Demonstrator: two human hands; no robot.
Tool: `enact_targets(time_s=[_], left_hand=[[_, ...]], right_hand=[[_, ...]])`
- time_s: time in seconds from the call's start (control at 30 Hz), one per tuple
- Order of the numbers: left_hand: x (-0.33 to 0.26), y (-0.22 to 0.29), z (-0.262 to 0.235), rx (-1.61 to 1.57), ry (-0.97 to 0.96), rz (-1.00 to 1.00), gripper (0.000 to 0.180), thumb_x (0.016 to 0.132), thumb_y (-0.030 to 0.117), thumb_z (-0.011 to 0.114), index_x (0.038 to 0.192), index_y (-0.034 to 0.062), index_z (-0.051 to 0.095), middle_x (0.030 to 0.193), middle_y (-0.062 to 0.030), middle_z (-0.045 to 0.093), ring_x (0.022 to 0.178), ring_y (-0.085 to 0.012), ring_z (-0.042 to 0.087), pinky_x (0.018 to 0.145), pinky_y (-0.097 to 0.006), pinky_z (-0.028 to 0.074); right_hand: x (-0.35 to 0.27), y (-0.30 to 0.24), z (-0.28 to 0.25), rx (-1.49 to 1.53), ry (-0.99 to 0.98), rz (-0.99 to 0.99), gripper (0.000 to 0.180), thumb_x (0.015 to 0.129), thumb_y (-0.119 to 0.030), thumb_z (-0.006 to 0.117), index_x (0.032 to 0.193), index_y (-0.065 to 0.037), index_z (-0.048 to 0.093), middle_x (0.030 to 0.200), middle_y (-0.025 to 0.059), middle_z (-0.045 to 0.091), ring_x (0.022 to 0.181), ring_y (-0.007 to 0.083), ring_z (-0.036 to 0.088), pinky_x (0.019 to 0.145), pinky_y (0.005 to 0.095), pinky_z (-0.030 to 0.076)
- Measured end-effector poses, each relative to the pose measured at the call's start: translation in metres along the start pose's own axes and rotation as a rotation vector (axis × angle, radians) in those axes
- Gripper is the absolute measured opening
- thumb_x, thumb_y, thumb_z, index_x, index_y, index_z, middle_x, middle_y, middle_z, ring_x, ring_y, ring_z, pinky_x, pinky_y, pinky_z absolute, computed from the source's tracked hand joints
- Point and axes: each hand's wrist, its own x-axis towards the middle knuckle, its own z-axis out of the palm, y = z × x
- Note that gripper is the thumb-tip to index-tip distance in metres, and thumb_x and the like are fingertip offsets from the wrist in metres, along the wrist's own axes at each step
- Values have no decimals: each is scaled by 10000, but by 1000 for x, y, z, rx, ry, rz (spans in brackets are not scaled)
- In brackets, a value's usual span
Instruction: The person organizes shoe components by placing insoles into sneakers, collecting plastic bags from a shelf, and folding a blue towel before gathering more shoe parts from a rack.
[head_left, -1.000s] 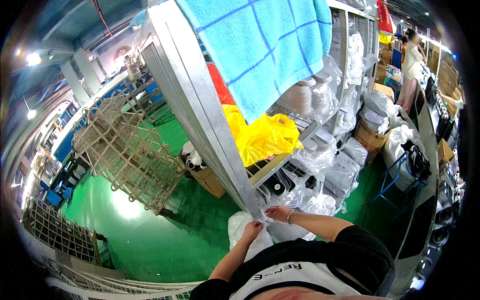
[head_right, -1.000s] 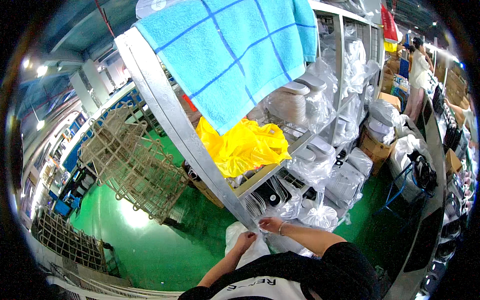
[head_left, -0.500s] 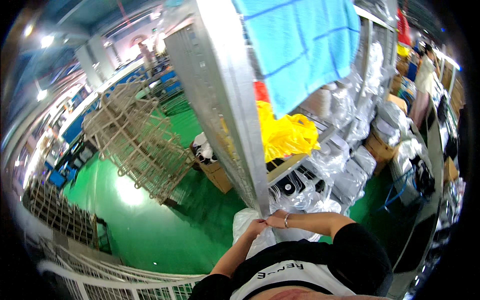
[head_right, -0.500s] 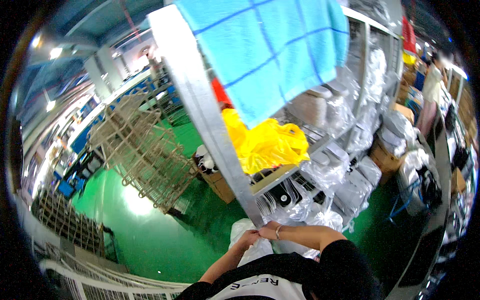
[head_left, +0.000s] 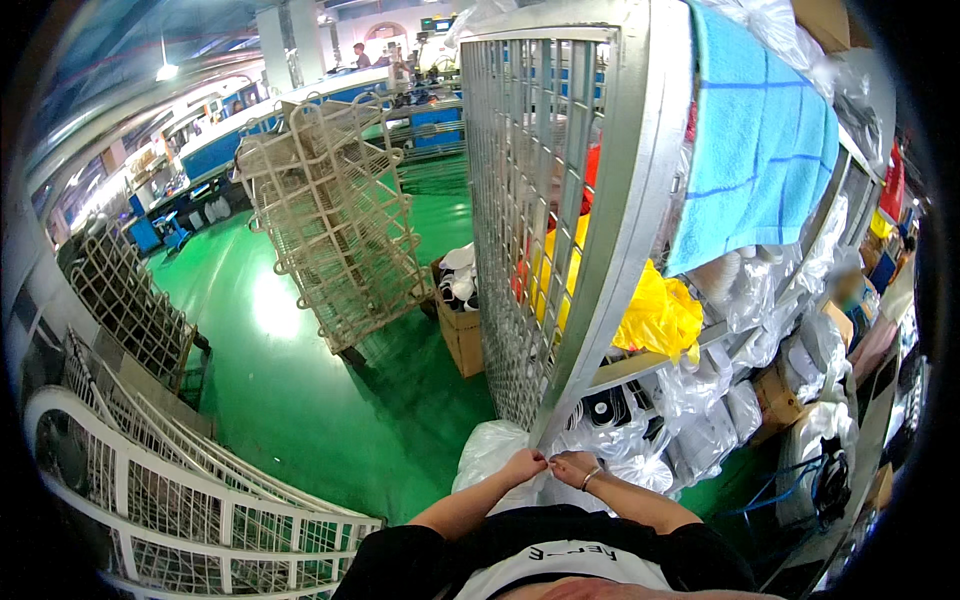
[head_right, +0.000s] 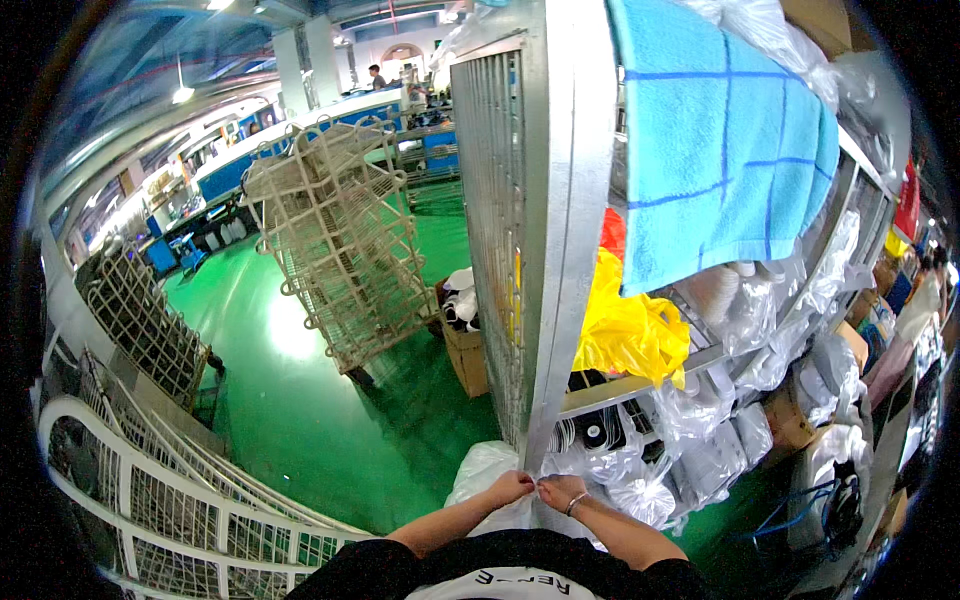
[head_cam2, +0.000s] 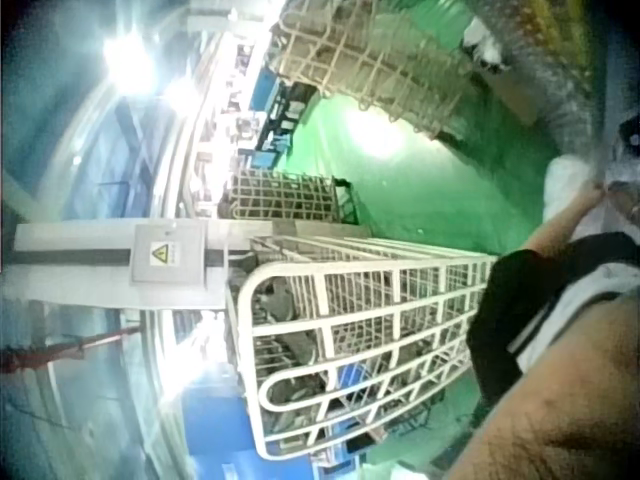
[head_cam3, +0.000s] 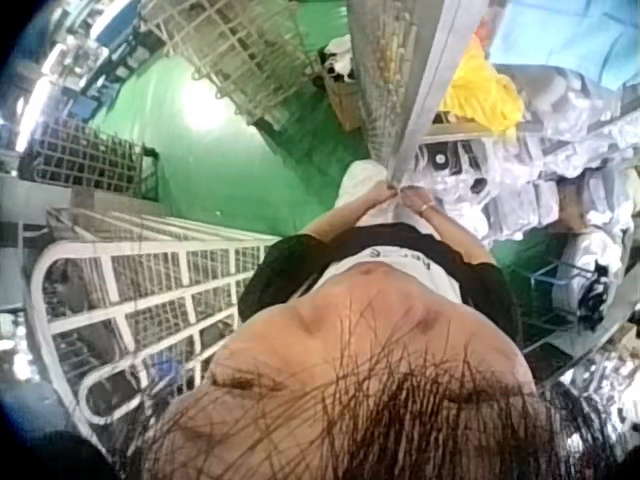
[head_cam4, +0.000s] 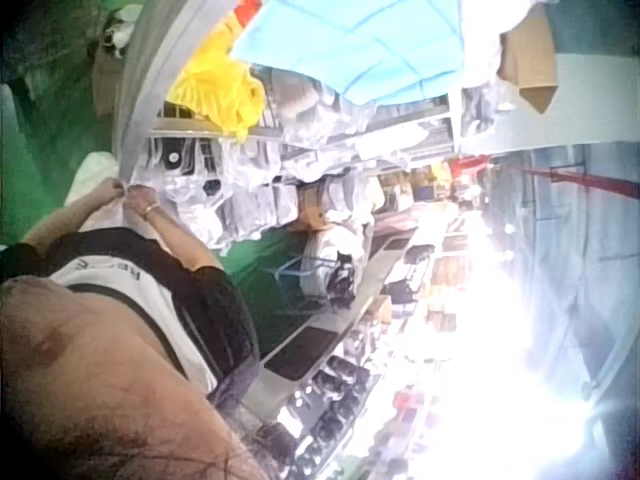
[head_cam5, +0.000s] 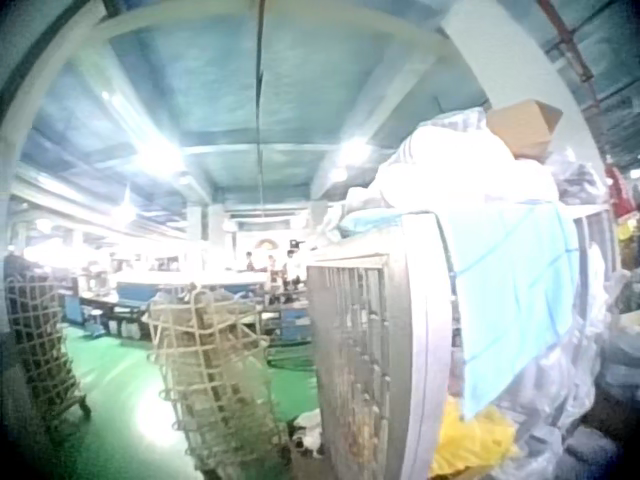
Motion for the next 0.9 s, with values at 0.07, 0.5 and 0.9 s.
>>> enact_targets(time_s=[0.07,0.5,0.9], left_hand=[[1,14,-1,100,-17,10,288,651,274,555,783,22,602,753,-171,584,717,-288,564,651,-359,436],[-13,-5,8,-206,-40,-50,418,707,394,508,794,-7,584,671,-146,571,613,-209,535,572,-326,414],[-119,35,-46,-560,-568,-241,278,804,334,480,860,73,556,669,42,499,594,-44,425,549,-187,355]], right_hand=[[0,-4,-17,-165,-140,-9,238,716,-274,435,746,-88,581,744,114,591,671,279,573,584,384,453],[-5,9,22,1633,238,728,158,749,-213,497,798,-63,500,674,70,545,554,171,529,417,266,394],[-15,-5,126,846,128,4,499,640,-40,575,1089,-42,357,952,80,472,802,149,493,656,290,423]])
